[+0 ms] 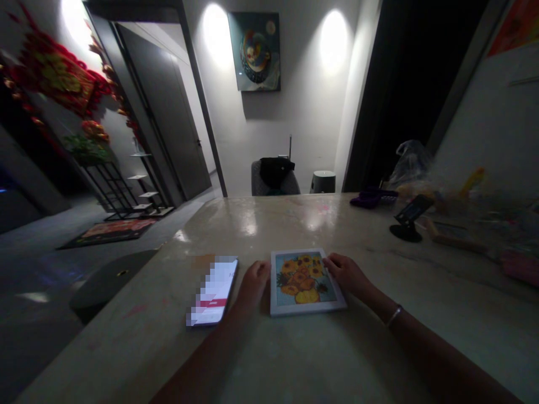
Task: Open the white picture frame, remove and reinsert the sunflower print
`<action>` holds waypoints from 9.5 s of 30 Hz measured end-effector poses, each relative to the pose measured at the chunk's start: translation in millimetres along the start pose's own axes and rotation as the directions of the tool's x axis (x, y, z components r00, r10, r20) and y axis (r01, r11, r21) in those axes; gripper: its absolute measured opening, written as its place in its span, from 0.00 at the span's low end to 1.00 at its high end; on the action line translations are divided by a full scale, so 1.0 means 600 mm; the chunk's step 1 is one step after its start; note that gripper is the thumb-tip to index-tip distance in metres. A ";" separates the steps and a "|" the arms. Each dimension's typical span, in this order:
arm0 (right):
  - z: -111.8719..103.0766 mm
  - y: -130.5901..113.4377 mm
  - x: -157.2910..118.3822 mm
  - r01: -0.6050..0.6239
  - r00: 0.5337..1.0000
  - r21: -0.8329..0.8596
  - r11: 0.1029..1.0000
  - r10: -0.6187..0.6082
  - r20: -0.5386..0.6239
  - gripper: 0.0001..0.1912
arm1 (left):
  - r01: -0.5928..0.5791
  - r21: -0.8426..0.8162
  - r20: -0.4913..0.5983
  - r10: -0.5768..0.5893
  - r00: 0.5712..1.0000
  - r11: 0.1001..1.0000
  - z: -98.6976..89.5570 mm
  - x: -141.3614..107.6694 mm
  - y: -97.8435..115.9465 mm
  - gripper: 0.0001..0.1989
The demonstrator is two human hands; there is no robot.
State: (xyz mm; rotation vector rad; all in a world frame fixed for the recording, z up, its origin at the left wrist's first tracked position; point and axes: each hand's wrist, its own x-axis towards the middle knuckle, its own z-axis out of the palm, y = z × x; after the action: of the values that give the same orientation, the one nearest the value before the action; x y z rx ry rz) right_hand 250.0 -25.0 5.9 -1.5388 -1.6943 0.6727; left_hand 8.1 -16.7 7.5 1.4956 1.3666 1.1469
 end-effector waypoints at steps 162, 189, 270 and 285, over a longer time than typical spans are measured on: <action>0.033 -0.014 -0.012 -0.335 0.939 0.903 0.270 0.173 0.297 0.14 | 0.354 -0.746 0.196 -0.322 0.926 0.565 0.029 -0.012 0.035 0.15; 0.037 -0.026 -0.033 0.364 0.912 -0.372 0.854 -0.408 -0.042 0.15 | 0.513 -0.609 0.555 -0.136 0.821 0.605 0.024 -0.023 0.029 0.15; -0.022 -0.012 -0.001 0.174 0.908 0.147 0.974 -0.101 -0.407 0.17 | 0.214 -0.250 0.115 -0.190 0.975 0.944 0.025 -0.014 0.007 0.30; -0.019 0.102 0.047 -0.040 0.717 0.763 0.645 0.550 -0.428 0.07 | 0.120 -0.296 -0.046 -0.140 0.989 0.948 0.007 -0.004 0.001 0.25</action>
State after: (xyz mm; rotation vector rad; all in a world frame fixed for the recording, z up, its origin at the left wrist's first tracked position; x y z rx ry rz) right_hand 295.5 10.2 -30.4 -1.2561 -0.5069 0.7509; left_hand 12.5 -19.1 6.4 1.1491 1.2557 1.2618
